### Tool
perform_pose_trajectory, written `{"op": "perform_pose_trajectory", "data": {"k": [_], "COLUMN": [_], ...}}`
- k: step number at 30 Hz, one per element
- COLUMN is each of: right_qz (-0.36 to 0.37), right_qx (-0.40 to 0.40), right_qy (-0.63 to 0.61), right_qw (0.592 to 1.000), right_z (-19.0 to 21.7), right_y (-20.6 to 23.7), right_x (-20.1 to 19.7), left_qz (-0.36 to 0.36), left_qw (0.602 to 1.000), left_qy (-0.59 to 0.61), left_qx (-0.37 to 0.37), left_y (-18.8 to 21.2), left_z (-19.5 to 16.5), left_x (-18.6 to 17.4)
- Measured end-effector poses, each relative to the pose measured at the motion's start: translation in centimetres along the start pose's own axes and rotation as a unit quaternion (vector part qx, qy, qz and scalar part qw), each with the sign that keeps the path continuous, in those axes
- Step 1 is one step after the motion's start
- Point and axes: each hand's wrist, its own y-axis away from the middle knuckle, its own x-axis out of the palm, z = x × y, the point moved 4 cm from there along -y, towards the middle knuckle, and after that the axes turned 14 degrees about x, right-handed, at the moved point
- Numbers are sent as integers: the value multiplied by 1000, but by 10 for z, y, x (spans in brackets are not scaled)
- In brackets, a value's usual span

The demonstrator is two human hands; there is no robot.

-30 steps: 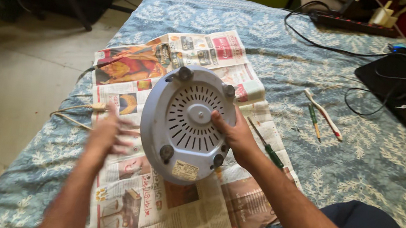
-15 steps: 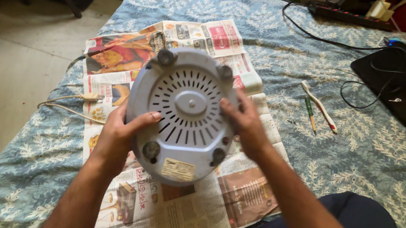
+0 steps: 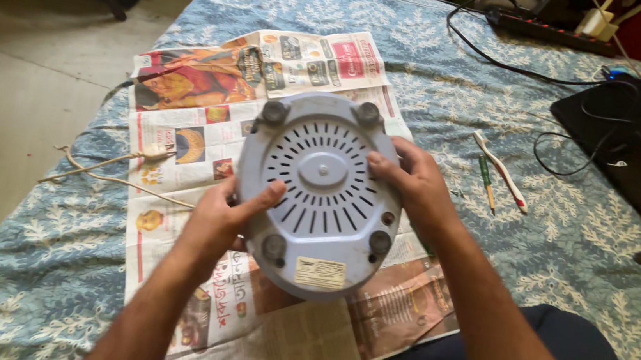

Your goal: The person places a mixer grinder base unit upside down on newspaper spread over a bed, then uses a screwdriver to unscrew the screws on the plastic bottom cover, working around the base and lifting the cover to open the housing.

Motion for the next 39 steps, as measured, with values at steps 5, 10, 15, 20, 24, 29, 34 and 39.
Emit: {"op": "perform_pose_trajectory", "data": {"k": [5, 10, 15, 20, 24, 29, 34, 39], "right_qz": [14, -143, -38, -94, -104, -206, -277, -332], "right_qx": [115, 213, 417, 341, 382, 171, 123, 86], "right_qy": [34, 349, 584, 600, 527, 459, 392, 233], "right_qw": [993, 901, 695, 717, 752, 847, 869, 910], "right_z": [-17, -45, -106, -121, -106, -29, 25, 18], "right_y": [-11, -15, -2, -16, -11, 32, 105, 122], "right_x": [-25, -79, -92, -93, -107, -121, -120, -121], "left_qz": [-41, -84, -85, -79, -62, -45, -75, -93], "left_qw": [994, 985, 983, 984, 984, 983, 985, 991], "left_qy": [3, -70, -78, -85, -94, -101, -50, -19], "left_qx": [104, 132, 145, 138, 138, 147, 149, 94], "left_y": [-13, -7, -5, -5, -7, -11, -5, -6], "left_z": [1, -4, -7, -5, -2, -2, 2, 11], "left_x": [-8, -11, -7, -8, -9, -10, 0, 3]}}
